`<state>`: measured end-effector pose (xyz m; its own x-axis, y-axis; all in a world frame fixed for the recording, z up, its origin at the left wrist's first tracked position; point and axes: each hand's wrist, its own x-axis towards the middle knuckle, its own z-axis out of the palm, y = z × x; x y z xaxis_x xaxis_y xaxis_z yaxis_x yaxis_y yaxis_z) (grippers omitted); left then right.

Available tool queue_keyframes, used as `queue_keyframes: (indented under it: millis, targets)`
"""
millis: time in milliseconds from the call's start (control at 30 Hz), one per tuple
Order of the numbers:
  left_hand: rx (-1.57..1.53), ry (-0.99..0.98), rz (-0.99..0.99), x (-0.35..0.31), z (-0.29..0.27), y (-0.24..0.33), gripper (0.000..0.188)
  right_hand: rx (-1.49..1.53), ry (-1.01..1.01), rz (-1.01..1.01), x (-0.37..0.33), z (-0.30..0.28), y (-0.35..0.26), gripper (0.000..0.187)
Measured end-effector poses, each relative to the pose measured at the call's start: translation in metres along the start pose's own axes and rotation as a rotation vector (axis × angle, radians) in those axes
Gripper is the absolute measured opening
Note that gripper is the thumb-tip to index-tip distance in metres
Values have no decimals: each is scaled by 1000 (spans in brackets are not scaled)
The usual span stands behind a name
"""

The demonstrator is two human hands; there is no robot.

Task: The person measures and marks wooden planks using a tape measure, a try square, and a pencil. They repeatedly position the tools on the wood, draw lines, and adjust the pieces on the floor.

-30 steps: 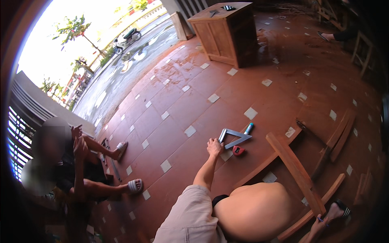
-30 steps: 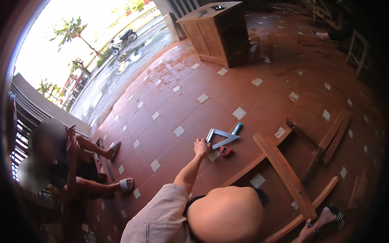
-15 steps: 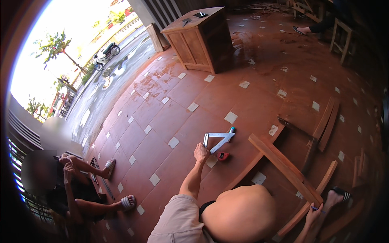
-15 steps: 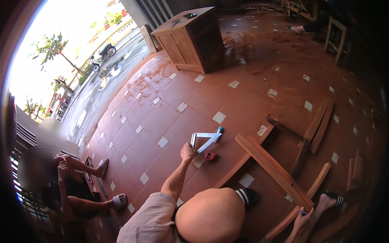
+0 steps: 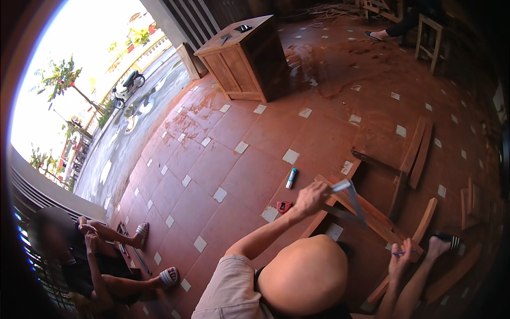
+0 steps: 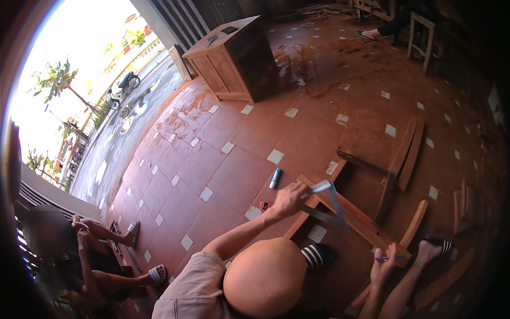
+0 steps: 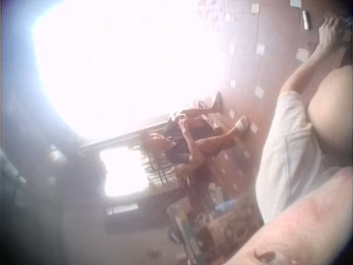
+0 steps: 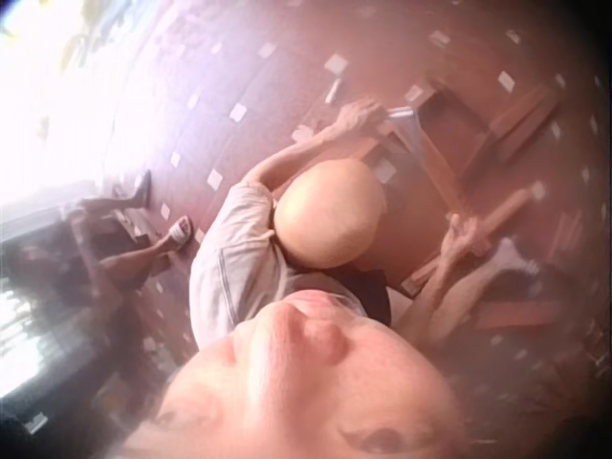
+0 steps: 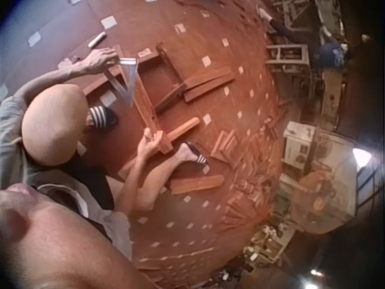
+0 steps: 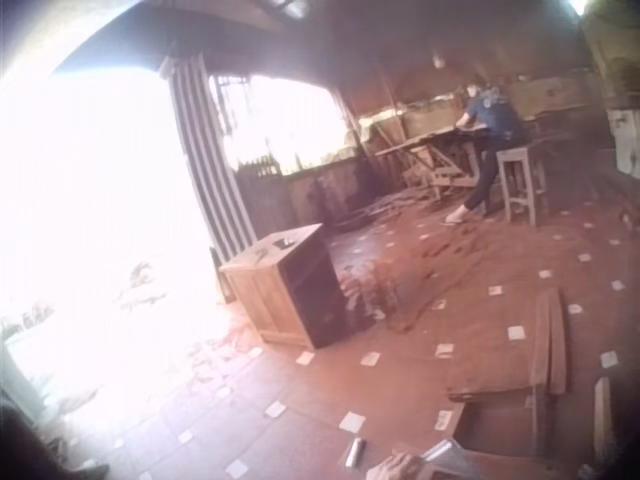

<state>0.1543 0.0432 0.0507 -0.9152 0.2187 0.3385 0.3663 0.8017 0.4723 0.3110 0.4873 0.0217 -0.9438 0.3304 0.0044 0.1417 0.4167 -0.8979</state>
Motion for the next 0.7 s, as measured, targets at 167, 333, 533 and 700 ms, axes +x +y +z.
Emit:
queue_keyframes:
  millis: [167,333,533,700]
  targets:
    - [-42,-179,247,1,45,68,22,-124,-183,63,-19,29,-8,56]
    - [-50,-322,301,-21,75,99,20,45,-194,191,-40,34,8,48]
    - [-25,-321,286,-46,94,110,14,-52,-171,259,-51,39,5,57]
    - [-80,-305,294,-49,95,114,16,-490,-62,45,-46,53,-6,50]
